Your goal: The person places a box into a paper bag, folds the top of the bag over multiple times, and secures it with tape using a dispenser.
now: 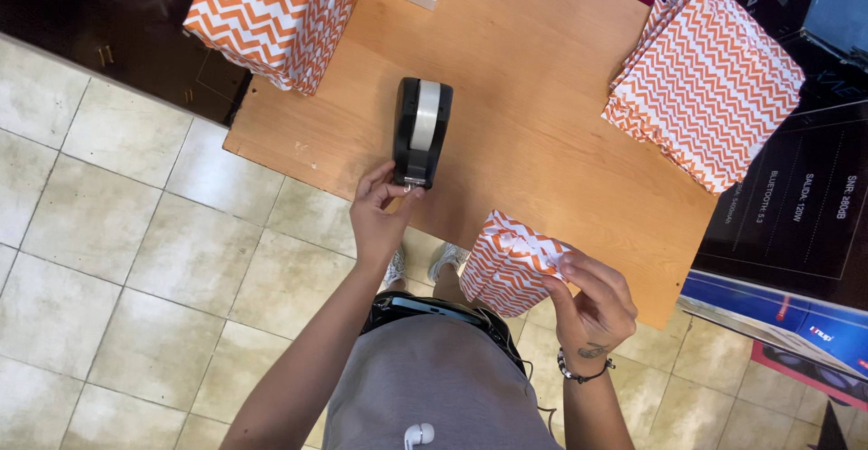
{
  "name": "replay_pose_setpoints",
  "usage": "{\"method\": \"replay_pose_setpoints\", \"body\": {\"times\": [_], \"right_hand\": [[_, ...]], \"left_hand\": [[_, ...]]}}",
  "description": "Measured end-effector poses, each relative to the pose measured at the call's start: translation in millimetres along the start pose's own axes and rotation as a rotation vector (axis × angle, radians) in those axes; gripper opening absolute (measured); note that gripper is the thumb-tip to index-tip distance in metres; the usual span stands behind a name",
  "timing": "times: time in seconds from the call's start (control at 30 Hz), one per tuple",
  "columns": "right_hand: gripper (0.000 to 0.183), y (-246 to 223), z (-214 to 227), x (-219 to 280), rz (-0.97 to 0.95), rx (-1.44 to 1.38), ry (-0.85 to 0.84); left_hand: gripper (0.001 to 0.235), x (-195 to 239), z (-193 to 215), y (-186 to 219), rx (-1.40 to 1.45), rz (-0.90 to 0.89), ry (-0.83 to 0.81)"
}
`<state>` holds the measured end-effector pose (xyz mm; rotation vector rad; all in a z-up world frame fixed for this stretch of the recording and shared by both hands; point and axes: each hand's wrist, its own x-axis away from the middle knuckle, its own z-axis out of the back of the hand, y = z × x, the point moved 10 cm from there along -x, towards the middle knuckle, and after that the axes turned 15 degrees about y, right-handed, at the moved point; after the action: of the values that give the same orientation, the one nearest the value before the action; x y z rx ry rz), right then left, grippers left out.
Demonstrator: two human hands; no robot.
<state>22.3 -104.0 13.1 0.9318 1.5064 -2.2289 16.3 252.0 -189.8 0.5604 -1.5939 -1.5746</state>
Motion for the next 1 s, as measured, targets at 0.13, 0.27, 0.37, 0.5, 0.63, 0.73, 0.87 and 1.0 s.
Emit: {"method": "replay_pose_setpoints", "body": {"times": [0.13,0.27,0.37,0.5,0.63,0.73,0.87,1.0], "right_hand": [[0.026,2,4,-2,0.002,-0.01,0.009],[0.024,-3,3,-6,0.036,-0.04,0.001],[0.03,-4,4,-4,0.056,-0.075,0.008],[0.026,-30,-8,-20,0.186,-0.077,-0.056],[0.023,-45,-15,-30,0.273,-0.16,-0.027],[0.016,-52,-17,-35,0.347,-0.184,0.03],[0.016,-63,-19,-34,0.514,-0.149,0.038],[0.016,-71,-17,-37,0.598,-0.091,0.033]], "left_hand": [[0.012,-6,3,15,-0.144,-0.258,0.003],[0.008,-11,3,27,-0.23,-0.387,-0.05],[0.013,-18,5,4,-0.706,-0.311,-0.173],[0.016,16,22,81,-0.665,-0.536,-0.053],[0.014,57,6,126,-0.331,-0.027,-0.242],[0.053,87,-20,142,-0.126,0.155,-0.419],[0.076,106,-56,142,0.121,0.354,-0.528],[0.073,112,-73,138,0.177,0.383,-0.513]]}}
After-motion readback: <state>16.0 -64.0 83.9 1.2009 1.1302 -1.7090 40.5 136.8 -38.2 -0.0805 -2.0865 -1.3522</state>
